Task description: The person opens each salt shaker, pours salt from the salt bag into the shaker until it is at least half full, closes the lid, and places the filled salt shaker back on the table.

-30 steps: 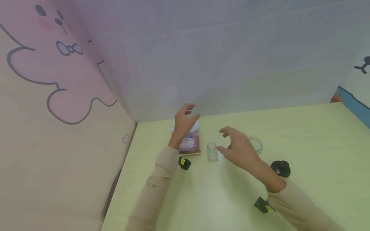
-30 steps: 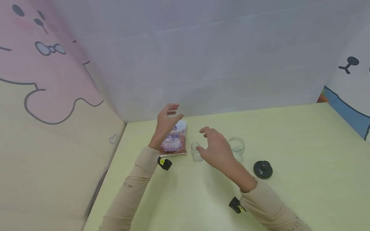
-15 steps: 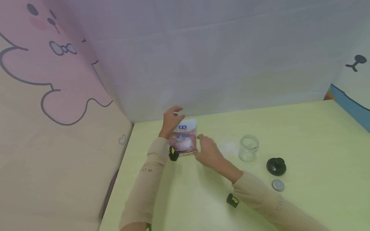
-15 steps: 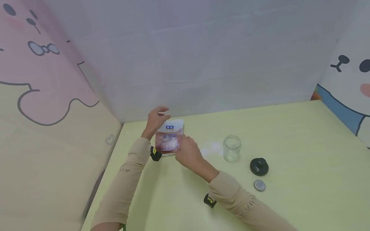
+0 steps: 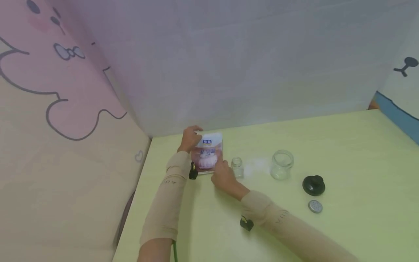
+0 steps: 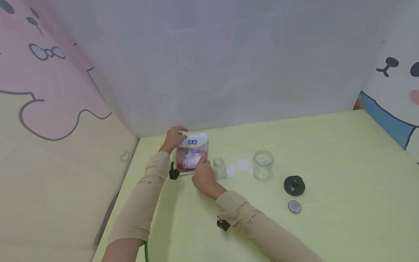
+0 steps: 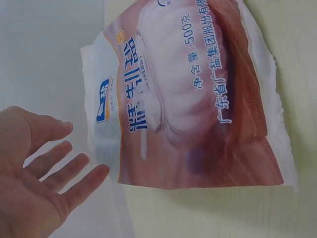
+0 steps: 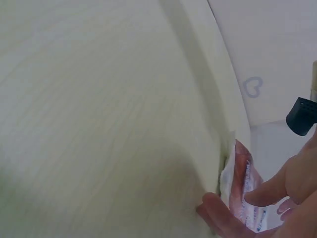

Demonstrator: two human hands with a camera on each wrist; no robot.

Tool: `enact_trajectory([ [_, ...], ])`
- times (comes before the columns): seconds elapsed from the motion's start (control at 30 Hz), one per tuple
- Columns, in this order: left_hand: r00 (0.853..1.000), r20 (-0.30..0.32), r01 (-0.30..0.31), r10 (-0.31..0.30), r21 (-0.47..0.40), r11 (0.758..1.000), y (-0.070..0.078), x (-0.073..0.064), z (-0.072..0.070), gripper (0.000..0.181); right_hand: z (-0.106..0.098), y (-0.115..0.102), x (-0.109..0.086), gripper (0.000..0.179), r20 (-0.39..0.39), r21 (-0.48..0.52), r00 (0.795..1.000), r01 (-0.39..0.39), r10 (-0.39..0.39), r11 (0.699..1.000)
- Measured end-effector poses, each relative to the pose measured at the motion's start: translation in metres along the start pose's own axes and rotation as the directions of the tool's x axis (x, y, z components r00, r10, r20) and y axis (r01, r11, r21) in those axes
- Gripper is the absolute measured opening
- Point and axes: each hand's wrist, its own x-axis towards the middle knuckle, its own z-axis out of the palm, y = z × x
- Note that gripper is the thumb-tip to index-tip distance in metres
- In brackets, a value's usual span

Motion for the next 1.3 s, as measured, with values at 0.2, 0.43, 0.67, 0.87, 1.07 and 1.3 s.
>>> enact_trajectory([
  [0.2, 0.995, 0.090, -0.048, 0.038, 0.112, 0.993, 0.000, 0.004, 0.002, 0.041, 0.015, 0.008, 0.008, 0.095, -0.036, 0.027, 0.998, -0.055, 0.056, 0.998],
  [0.43, 0.989, 0.147, -0.035, 0.012, 0.156, 0.987, 0.001, 0.008, 0.001, 0.036, 0.019, 0.012, 0.012, 0.074, -0.113, -0.064, 0.994, -0.003, -0.005, 0.998],
  [0.67, 0.985, 0.171, -0.039, 0.013, 0.149, 0.988, 0.006, 0.015, -0.001, 0.021, 0.022, 0.014, 0.015, 0.078, -0.124, -0.119, 0.992, -0.027, 0.012, 0.993],
  [0.87, 0.979, 0.202, -0.064, 0.020, 0.214, 0.975, 0.008, 0.014, -0.008, 0.024, 0.024, 0.015, 0.015, 0.076, -0.150, -0.133, 0.989, -0.027, 0.007, 0.991],
  [1.07, 0.981, 0.193, -0.065, 0.015, 0.251, 0.966, 0.013, 0.006, -0.019, 0.028, 0.026, 0.018, 0.015, 0.061, -0.185, -0.088, 0.983, -0.005, -0.012, 0.996],
  [1.3, 0.983, 0.182, -0.055, 0.012, 0.237, 0.970, 0.019, -0.010, -0.029, 0.027, 0.030, 0.021, 0.013, 0.023, -0.203, 0.045, 0.977, -0.054, 0.062, 0.998],
])
